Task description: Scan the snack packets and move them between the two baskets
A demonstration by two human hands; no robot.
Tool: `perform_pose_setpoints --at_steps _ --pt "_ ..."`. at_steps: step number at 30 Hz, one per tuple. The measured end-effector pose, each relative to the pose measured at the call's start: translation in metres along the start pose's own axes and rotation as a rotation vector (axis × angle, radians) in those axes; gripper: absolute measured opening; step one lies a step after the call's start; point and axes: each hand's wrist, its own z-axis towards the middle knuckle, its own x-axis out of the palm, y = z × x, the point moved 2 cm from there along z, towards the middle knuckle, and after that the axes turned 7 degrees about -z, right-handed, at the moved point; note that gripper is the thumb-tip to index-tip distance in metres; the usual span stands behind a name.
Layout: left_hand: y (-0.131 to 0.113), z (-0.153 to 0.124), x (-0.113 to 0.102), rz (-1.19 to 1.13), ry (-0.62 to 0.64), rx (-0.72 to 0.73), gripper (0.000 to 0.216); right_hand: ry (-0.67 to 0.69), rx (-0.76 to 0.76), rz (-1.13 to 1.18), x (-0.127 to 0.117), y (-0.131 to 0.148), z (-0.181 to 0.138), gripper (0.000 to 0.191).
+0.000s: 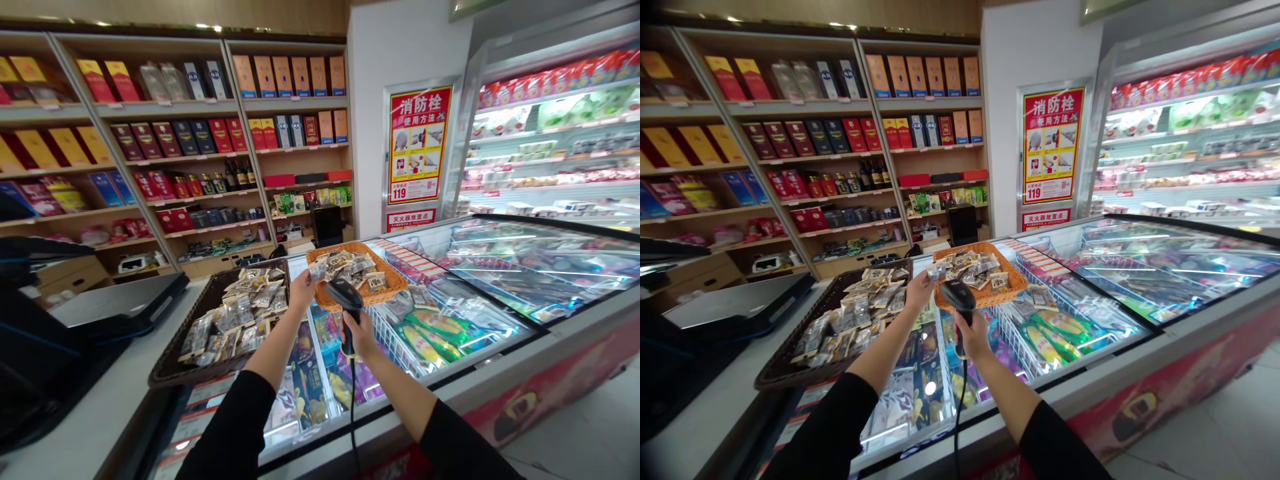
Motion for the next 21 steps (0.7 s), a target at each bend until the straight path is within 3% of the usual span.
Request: perform_pose_setpoints --at_steps 3,5,8,11,16,18,21 --pt "-0.009 -0.007 -0.026 0.324 -0.302 0.086 0.046 -0.051 0.023 0.055 -0.002 -0.002 0.002 0.036" --pt "-0.008 -0.012 -0.041 0.558 -0.365 0.0 0.046 -0.078 0.023 0.09 -0.003 -0.003 0.003 0.035" --pt "-0.002 -0.015 -0.048 0.763 -0.21 -0.233 0.036 -0.121 0.041 0.132 -0.004 -0.001 0.004 0.035" --pt "0.0 -0.016 -0.044 0.825 -0.148 -0.303 0.037 -0.213 0.106 0.178 -0.009 0.003 0.008 0.037" --pt "-0.015 -0.009 -0.03 0.823 -0.148 -0.094 0.045 -0.459 0.17 0.181 -0.046 0.012 0.037 0.034" --pt "-0.025 -0.001 -0.017 0.773 -0.072 -0.008 0.042 -0.536 0.193 0.11 -0.069 0.014 0.052 0.03" --pt "-0.041 0.015 0.02 0.631 0.117 -0.015 0.036 -0.592 0.164 -0.054 -0.103 0.014 0.065 0.028"
